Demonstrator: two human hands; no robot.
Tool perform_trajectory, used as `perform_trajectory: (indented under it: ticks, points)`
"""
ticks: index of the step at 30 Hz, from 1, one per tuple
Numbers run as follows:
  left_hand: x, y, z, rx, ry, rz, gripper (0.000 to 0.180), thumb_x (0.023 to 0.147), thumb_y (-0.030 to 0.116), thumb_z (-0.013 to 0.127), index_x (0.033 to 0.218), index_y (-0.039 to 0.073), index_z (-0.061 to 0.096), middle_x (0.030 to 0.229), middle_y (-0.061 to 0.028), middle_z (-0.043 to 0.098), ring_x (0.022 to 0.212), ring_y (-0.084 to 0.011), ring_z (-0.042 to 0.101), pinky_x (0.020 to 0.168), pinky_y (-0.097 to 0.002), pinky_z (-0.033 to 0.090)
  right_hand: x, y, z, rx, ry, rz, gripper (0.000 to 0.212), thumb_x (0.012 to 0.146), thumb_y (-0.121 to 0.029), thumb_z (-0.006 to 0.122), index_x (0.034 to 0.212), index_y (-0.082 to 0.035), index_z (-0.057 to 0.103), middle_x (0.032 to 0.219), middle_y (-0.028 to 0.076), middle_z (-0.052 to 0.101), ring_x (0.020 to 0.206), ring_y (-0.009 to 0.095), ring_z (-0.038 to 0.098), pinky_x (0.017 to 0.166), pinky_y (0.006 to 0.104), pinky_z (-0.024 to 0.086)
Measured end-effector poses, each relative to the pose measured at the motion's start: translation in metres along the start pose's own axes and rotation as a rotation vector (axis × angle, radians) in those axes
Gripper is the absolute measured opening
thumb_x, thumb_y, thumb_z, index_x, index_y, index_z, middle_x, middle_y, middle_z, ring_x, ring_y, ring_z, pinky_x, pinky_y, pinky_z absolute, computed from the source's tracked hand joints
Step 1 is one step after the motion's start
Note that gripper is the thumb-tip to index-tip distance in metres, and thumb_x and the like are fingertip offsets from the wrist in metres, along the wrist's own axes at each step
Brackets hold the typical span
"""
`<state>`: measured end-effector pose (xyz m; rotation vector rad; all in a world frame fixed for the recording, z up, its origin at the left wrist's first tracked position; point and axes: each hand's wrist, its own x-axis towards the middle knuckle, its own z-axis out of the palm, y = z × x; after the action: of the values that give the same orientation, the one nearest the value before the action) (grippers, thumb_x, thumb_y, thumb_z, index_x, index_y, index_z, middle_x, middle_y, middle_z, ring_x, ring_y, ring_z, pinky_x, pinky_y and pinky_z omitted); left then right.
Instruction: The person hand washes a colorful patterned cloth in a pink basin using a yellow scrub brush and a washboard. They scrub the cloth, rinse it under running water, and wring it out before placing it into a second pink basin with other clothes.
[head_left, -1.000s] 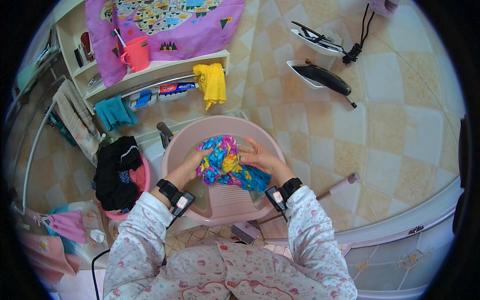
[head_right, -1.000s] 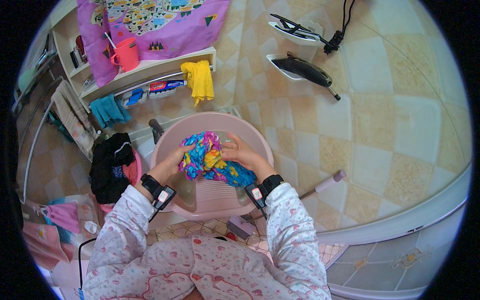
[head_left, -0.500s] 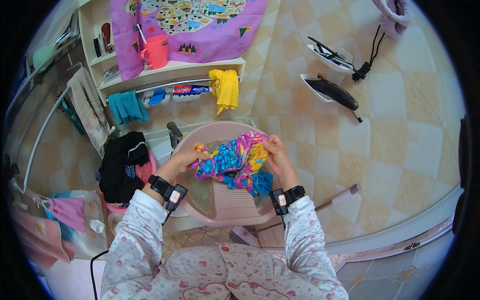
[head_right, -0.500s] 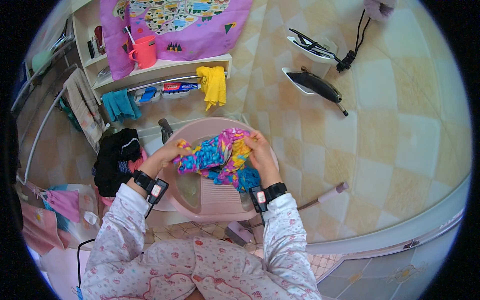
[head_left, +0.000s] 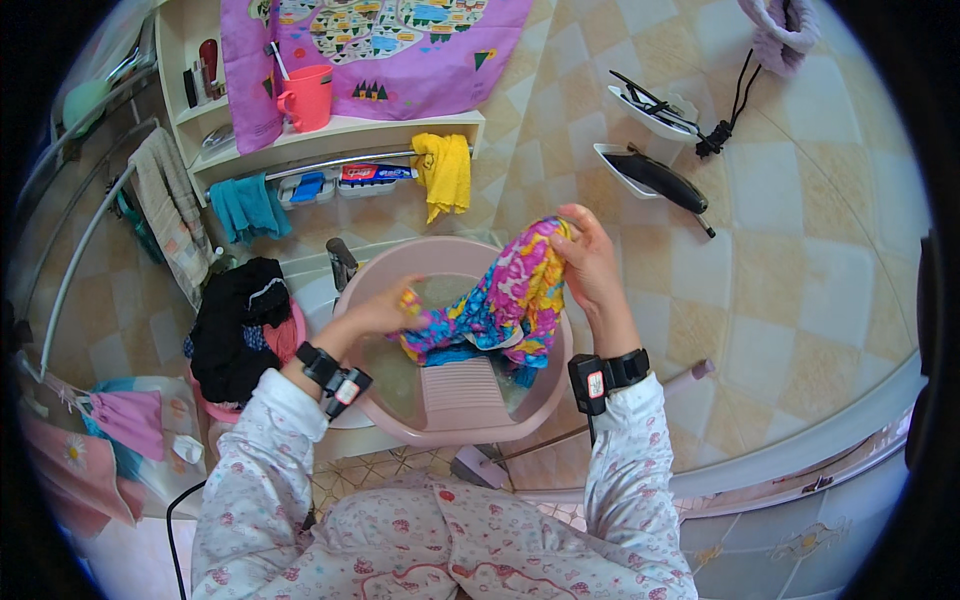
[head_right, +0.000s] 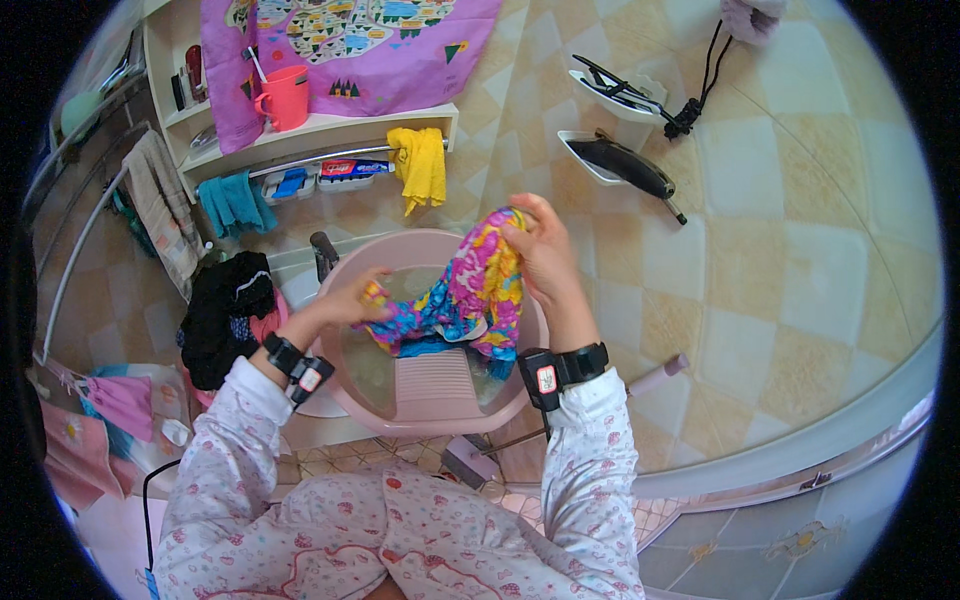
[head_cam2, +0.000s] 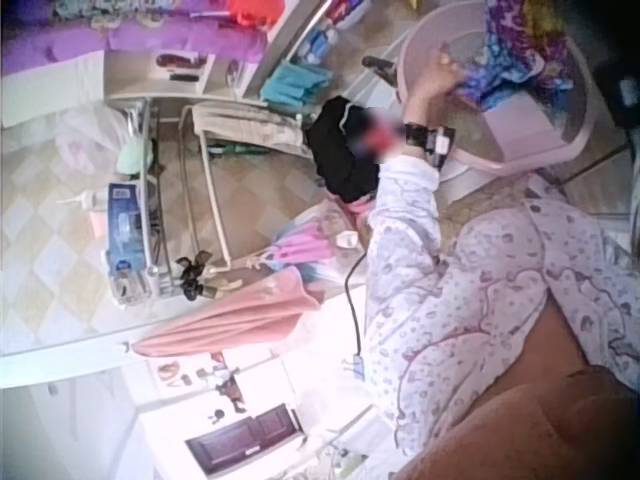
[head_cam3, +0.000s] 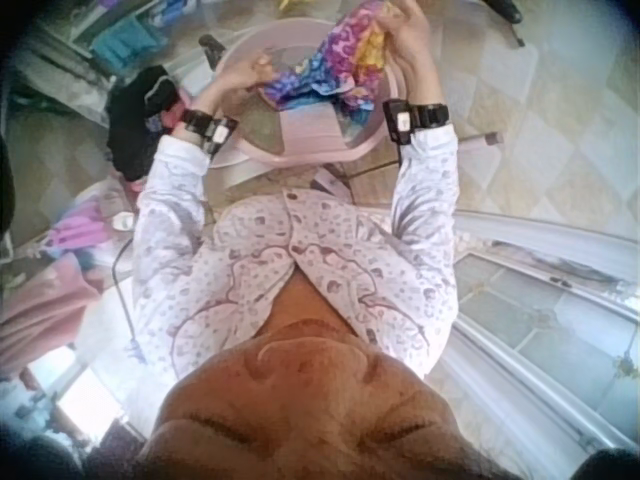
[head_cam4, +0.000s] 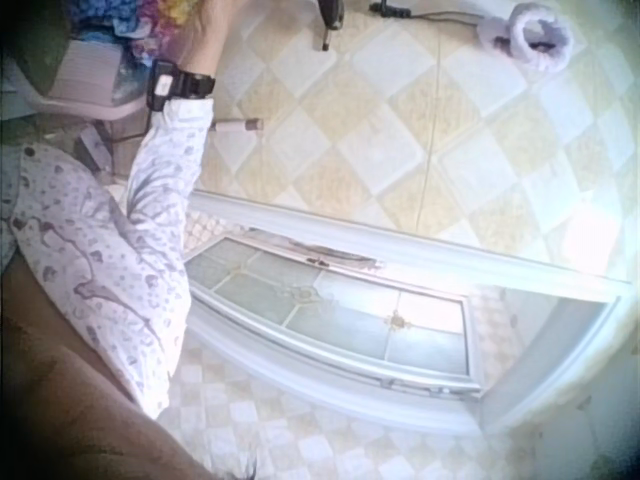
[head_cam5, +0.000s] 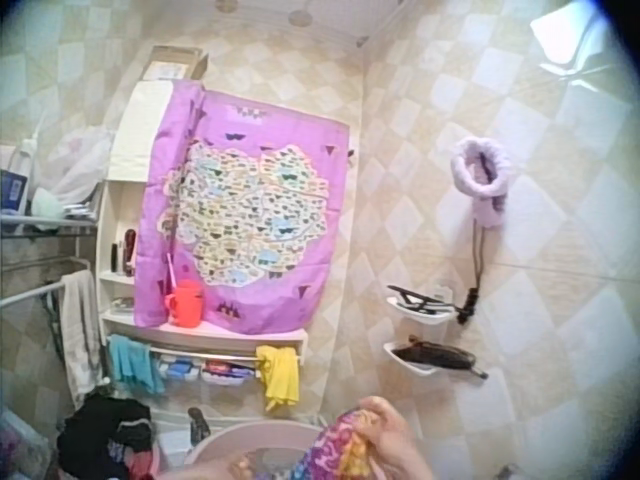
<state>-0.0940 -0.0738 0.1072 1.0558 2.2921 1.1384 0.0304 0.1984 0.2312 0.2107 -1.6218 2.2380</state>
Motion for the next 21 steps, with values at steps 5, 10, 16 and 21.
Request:
perform_trajectory:
  ticks: [5,10,16,21]
  points:
    - [0.025,0.029,0.069,-0.134,-0.159,0.088,0.064,0.079,0.030,0.068,0.129,0.004,0.039,0.109,-0.0103,0.058,0.102,-0.0184,0.054,0.079,-0.0311,0.048,0.017,0.008,0.034,-0.140,-0.154,0.051,0.036,0.081,0.008,0.053,0.114,-0.005,0.047,0.090,0.007,0.059,0.081,0.013,0.059,0.071,0.0249,0.049]
    - [0.032,0.030,0.064,-1.024,-0.015,-0.323,0.029,0.084,0.021,0.055,0.104,-0.001,0.059,0.094,-0.0110,0.064,0.082,-0.0223,0.062,0.082,-0.0358,0.049,0.026,0.036,-0.006,-0.423,-0.114,0.208,0.049,0.082,0.003,0.056,0.127,-0.006,0.037,0.100,0.009,0.061,0.091,0.015,0.058,0.076,0.0278,0.048]
    - [0.029,0.010,0.001,-1.388,0.063,-0.247,0.028,0.076,0.009,0.051,0.103,0.001,0.056,0.096,-0.0132,0.063,0.084,-0.0263,0.061,0.083,-0.0389,0.049,-0.011,0.132,-0.067,-0.250,-0.179,0.516,0.074,0.072,-0.003,0.070,0.135,-0.007,0.030,0.111,0.009,0.059,0.100,0.019,0.056,0.086,0.0309,0.045]
    - [0.024,0.020,-0.015,-1.317,0.088,-0.088,0.028,0.069,0.001,0.050,0.097,0.000,0.057,0.092,-0.0110,0.063,0.081,-0.0228,0.061,0.081,-0.0349,0.050,-0.033,0.213,-0.066,-0.982,-0.290,0.443,0.081,0.055,-0.021,0.082,0.124,-0.002,0.043,0.109,0.017,0.060,0.099,0.027,0.057,0.086,0.0340,0.044]
